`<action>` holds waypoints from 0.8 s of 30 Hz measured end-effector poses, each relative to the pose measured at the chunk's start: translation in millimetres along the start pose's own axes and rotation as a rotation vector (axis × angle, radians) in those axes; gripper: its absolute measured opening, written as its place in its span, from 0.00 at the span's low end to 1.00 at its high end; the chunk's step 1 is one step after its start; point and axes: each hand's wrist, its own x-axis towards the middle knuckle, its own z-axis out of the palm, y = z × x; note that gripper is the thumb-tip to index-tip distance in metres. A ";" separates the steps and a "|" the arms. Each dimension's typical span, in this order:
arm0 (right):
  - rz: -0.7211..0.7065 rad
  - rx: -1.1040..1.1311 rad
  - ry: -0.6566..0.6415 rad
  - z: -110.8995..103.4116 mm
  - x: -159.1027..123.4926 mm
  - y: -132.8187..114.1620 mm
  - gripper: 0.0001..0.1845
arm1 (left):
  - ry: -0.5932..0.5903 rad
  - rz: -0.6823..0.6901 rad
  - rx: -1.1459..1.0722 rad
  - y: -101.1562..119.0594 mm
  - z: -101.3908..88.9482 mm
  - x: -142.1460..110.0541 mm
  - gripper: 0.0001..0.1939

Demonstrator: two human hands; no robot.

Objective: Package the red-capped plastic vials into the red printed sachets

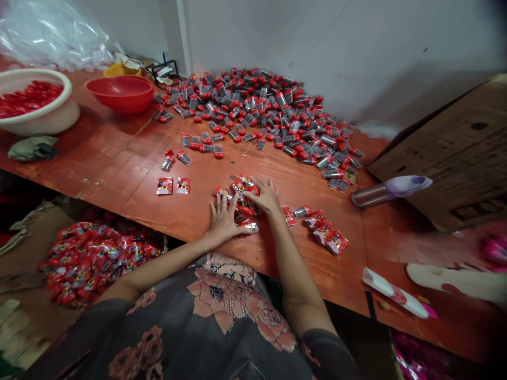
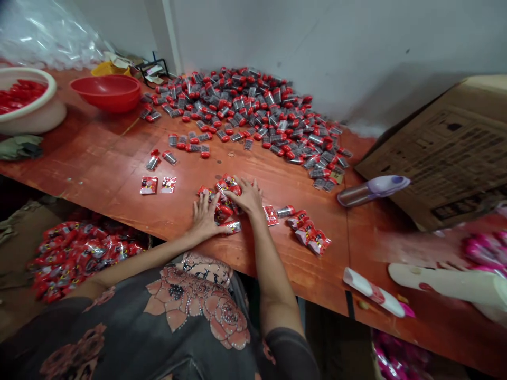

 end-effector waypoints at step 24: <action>-0.016 -0.058 0.123 60.9 -64.0 -93.7 0.28 | -0.080 0.222 -0.178 -93.8 -43.8 -48.3 0.55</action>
